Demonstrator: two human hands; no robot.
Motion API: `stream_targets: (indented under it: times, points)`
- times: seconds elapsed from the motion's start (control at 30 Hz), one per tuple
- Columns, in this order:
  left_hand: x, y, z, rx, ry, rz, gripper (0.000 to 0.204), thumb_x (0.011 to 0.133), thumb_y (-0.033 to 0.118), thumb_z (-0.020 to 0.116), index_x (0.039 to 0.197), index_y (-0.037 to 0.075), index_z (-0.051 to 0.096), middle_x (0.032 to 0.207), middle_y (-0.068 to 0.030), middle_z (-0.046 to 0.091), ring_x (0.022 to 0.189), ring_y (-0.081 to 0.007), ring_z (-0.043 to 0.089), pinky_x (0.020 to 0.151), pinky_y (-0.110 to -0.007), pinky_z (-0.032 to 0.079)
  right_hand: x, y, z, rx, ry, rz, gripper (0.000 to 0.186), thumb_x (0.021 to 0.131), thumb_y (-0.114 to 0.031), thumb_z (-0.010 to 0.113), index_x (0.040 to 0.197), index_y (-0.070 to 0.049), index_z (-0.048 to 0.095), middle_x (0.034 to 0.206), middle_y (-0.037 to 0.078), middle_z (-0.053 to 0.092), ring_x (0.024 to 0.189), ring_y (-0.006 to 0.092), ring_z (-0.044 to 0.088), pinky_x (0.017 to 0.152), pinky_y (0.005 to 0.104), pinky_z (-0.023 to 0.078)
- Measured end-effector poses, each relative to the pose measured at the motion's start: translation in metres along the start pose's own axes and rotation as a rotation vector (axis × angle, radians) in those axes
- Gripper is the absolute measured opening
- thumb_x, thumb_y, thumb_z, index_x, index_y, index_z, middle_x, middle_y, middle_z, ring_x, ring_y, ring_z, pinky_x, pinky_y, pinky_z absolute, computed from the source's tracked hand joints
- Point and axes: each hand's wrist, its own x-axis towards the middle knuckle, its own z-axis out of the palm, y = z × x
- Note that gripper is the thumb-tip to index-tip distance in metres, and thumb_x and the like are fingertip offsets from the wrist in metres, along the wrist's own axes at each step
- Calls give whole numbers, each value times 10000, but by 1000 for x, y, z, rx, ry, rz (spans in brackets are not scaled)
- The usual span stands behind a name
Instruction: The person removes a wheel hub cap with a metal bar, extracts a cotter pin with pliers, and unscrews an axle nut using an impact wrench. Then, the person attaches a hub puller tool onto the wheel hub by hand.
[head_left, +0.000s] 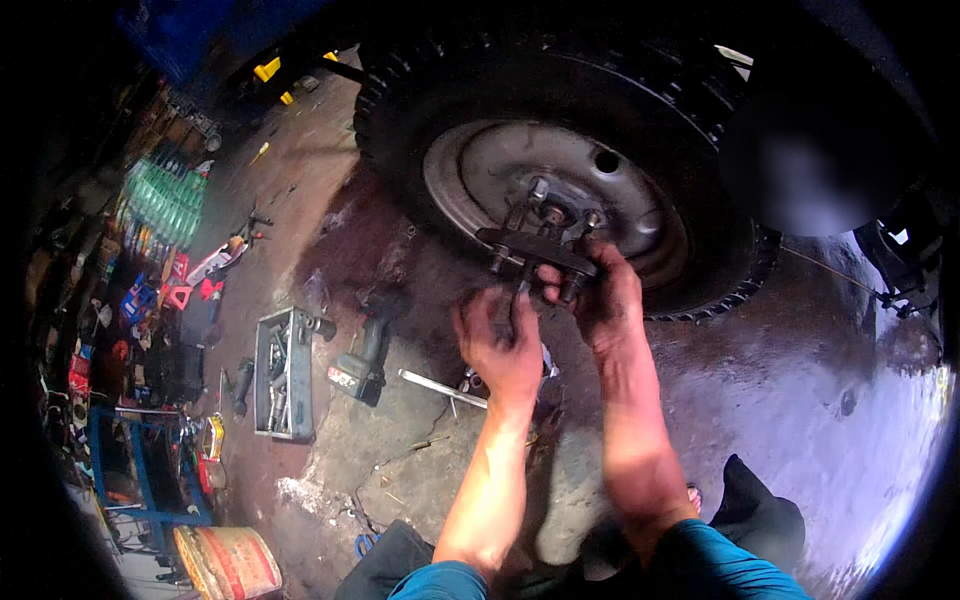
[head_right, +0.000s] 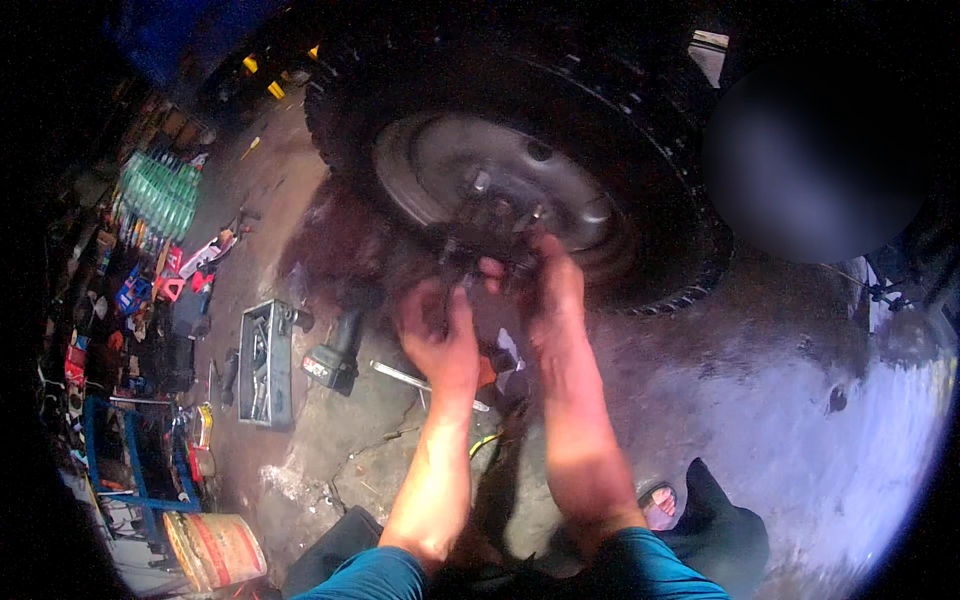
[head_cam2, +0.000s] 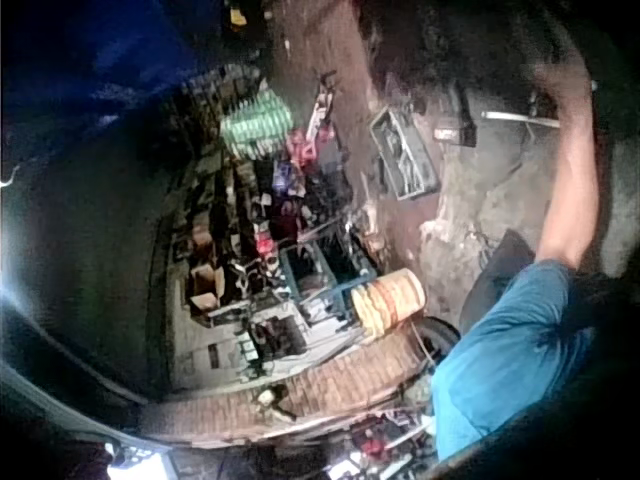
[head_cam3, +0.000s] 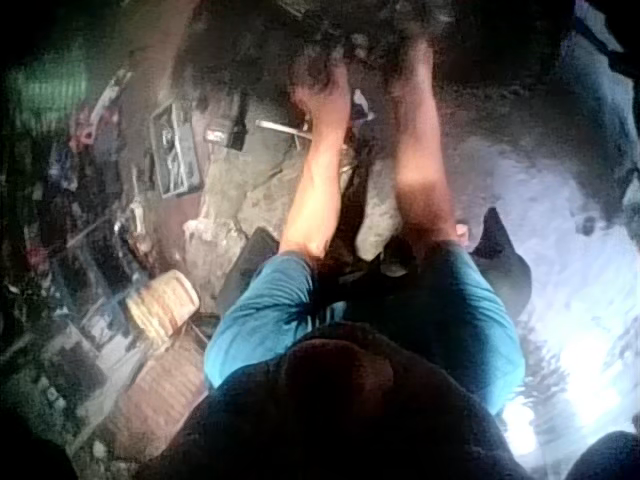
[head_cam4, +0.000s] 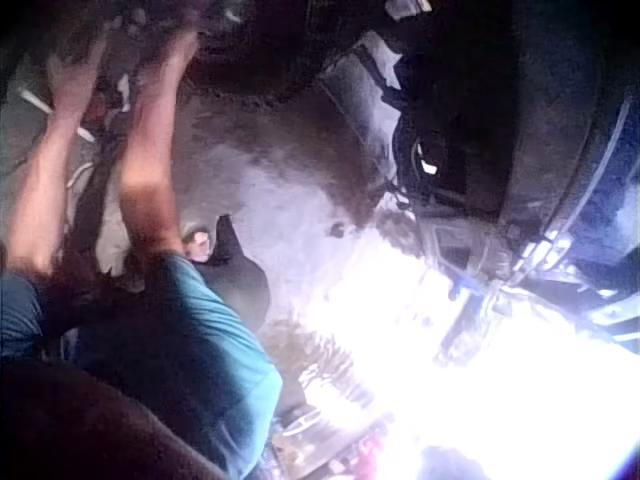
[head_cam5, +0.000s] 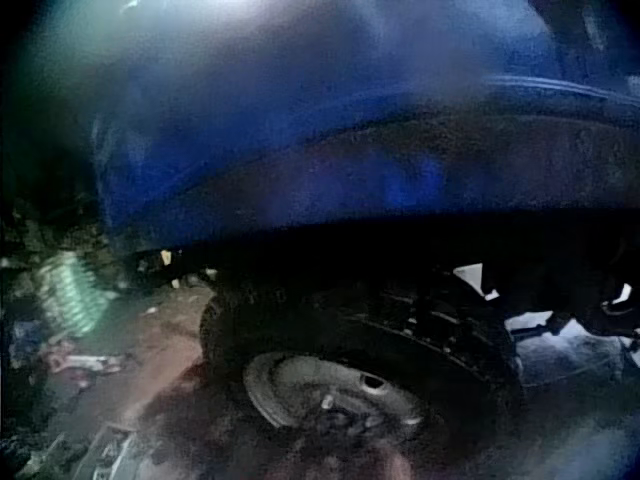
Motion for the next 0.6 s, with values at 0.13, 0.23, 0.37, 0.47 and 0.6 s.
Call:
stream_targets:
  times: [0.13,0.23,0.37,0.47,0.6]
  points:
    - [-21,28,14,-489,-124,-482,148,797,64,648,907,13,564,850,-43,583,796,-124,529,732,-270,437,1,2,2,-50,55,12,254,894,-204,422,1020,14,458,913,155,599,699,295,634,584,386,522]
    - [-13,42,19,-524,-224,-485,138,815,96,647,900,10,580,865,-37,593,793,-116,527,733,-264,434,7,3,-5,23,40,8,233,895,-191,448,1008,9,486,910,134,599,745,279,617,652,381,516]
    - [-7,31,23,-393,-399,-486,187,834,163,631,923,3,592,848,-75,627,780,-128,552,723,-287,444,8,4,-2,131,-4,40,219,902,-202,466,987,-7,518,907,119,600,812,248,587,761,365,494]
    - [4,33,21,-340,-514,-527,230,847,213,614,924,-3,605,836,-124,648,753,-162,584,707,-321,458,10,3,-6,171,9,32,233,906,-219,467,991,-9,525,915,121,602,833,247,582,795,373,484]
    - [-1,28,29,-492,-514,-522,247,867,226,582,920,-12,621,837,-146,652,771,-196,606,704,-331,457,1,-4,3,220,-2,74,244,905,-233,475,992,-12,531,918,120,605,846,256,579,807,389,479]
